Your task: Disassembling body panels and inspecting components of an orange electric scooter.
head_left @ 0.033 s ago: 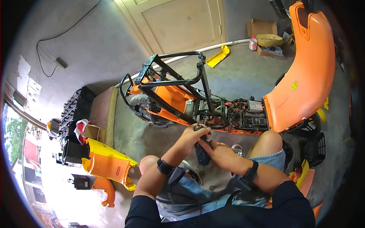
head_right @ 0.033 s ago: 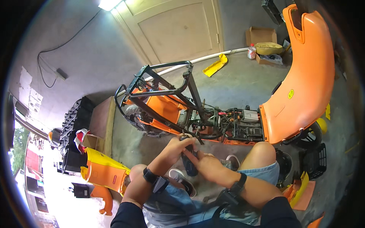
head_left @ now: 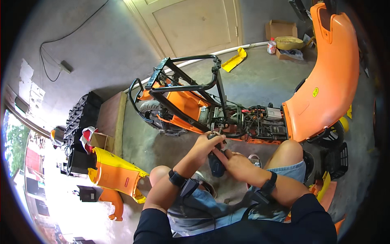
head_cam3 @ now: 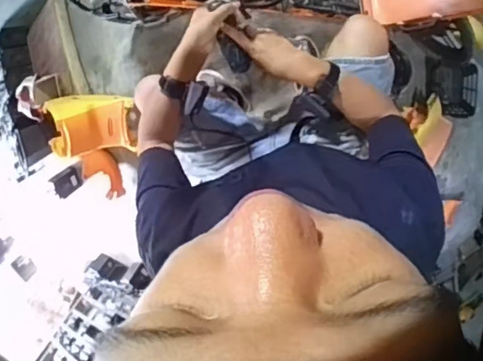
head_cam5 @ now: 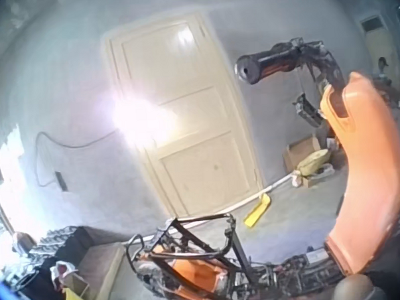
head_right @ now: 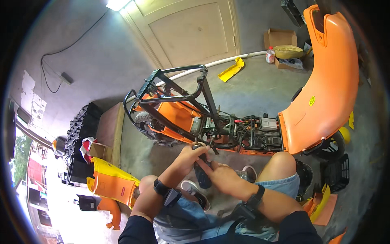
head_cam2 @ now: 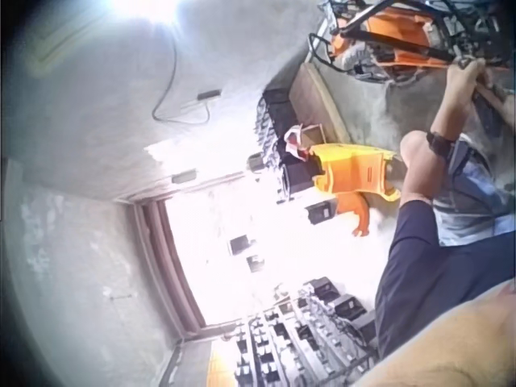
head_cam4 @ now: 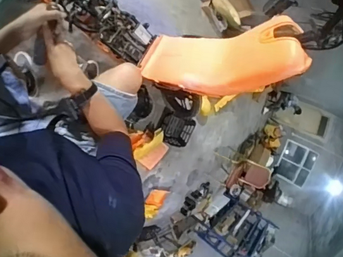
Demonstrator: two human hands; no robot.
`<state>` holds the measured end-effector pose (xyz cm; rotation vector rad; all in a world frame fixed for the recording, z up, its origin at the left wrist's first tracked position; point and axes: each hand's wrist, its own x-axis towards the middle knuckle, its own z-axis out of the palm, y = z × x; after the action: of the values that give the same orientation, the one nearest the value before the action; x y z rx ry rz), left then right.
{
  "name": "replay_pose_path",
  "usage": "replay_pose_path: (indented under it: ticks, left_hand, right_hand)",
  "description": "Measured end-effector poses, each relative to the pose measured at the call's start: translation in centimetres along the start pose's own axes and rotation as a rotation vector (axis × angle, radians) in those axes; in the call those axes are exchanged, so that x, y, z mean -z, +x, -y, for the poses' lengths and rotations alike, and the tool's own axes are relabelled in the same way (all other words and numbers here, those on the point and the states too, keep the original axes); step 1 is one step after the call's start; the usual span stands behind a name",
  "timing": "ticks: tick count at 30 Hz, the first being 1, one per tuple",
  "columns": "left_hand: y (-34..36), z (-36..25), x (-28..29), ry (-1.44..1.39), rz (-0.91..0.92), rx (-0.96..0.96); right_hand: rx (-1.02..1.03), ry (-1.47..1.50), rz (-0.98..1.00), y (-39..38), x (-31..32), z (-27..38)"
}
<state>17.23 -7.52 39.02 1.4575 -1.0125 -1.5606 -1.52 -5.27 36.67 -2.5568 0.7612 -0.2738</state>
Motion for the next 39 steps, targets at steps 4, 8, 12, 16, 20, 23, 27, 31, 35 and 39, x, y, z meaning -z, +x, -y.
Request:
replay_pose_path:
  ticks: [4, 8, 12, 16, 20, 23, 27, 31, 35, 39]
  left_hand:
    - [-0.7, -0.7, 0.5, -0.165, 0.000, -0.160]
    - [-1.1, -1.4, 1.3, 0.043, 0.015, -0.342]
    - [-1.6, -1.9, 1.8, 0.155, 0.144, -0.507]
    - [-2.0, -2.5, 2.3, 0.090, 0.156, -0.520]
    - [-1.8, -2.7, 2.8, -0.029, 0.218, -0.534]
    - [-1.3, -2.5, 2.7, -0.122, 0.219, -0.584]
    - [-1.0, -2.2, 2.5, -0.071, 0.172, -0.539]
    - [-1.0, -2.4, 2.3, -0.044, 0.168, -0.537]
    - [-1.1, -2.6, 2.2, -0.016, 0.166, -0.545]
    - [-1.4, -2.8, 2.3, -0.012, 0.192, -0.529]
  right_hand:
    - [0.031, 0.188, -0.117, 0.4, 0.7, -0.4]
    - [-0.380, 0.585, -0.133, 1.1, 2.5, -2.6]
    - [-0.327, 0.743, 0.157, 2.0, 2.6, -4.0]
    - [-0.377, 0.815, 0.357, 2.5, 0.9, -3.3]
    - [-0.384, 1.192, 0.453, 2.1, -0.1, -2.5]
    - [-0.363, 1.523, 0.432, 1.7, -0.5, -1.7]
    - [-0.538, 1.670, 0.402, 1.5, -0.6, -0.9]
    - [-0.617, 1.686, 0.388, 1.5, -0.1, -0.7]
    - [-0.569, 1.690, 0.358, 1.4, 0.4, -0.4]
    - [-0.552, 1.643, 0.379, 1.3, 0.4, -0.4]
